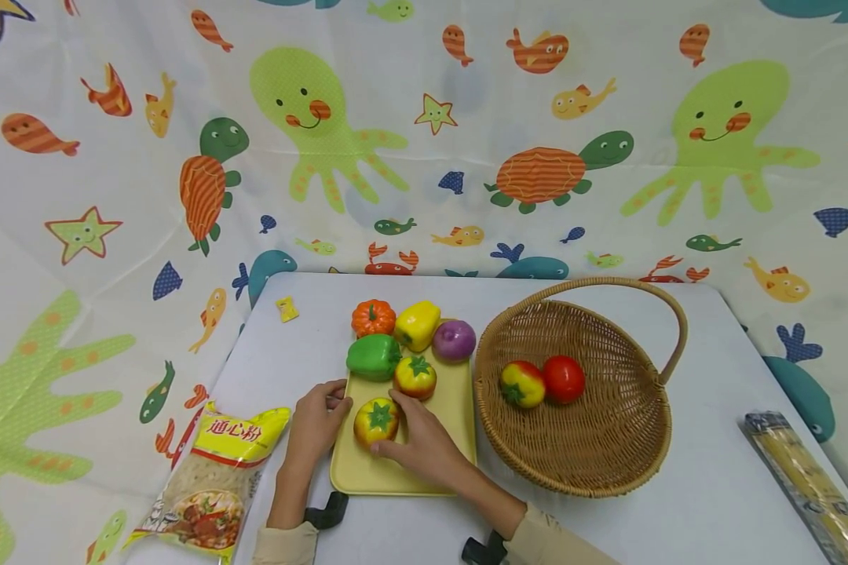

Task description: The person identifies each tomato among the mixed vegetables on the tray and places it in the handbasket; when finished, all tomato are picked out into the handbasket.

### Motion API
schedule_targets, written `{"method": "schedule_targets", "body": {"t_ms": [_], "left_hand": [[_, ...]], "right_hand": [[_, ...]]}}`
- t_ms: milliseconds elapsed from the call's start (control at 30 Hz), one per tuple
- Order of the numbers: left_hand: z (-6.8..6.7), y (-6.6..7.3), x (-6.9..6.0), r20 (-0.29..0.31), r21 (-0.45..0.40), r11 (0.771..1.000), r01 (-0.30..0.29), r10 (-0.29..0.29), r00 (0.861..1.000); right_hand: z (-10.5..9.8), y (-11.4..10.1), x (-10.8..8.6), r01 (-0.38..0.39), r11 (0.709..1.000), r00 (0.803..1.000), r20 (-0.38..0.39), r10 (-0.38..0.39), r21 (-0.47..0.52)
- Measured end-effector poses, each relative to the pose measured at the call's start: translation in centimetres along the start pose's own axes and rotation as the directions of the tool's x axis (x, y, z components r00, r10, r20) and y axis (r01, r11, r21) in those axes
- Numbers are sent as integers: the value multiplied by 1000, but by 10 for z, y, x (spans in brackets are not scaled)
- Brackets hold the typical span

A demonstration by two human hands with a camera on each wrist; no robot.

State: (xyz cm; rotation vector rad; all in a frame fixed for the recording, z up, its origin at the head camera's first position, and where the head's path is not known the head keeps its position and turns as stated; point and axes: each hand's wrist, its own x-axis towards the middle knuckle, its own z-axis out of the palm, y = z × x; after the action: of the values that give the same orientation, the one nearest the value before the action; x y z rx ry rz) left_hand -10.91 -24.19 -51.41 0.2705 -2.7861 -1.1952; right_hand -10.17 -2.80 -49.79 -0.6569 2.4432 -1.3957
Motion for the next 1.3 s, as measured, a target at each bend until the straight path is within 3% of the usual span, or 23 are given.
{"method": "schedule_targets", "body": {"t_ms": [733, 1300], "left_hand": [[1, 1, 1, 11, 7, 1000, 8, -8, 1000], [-1, 3, -1, 17, 2, 1000, 28, -28, 999]], "right_hand": [[2, 2, 4, 59, 997, 998, 14, -58, -50], [-5, -6, -5, 98, 995, 995, 24, -97, -11]]}}
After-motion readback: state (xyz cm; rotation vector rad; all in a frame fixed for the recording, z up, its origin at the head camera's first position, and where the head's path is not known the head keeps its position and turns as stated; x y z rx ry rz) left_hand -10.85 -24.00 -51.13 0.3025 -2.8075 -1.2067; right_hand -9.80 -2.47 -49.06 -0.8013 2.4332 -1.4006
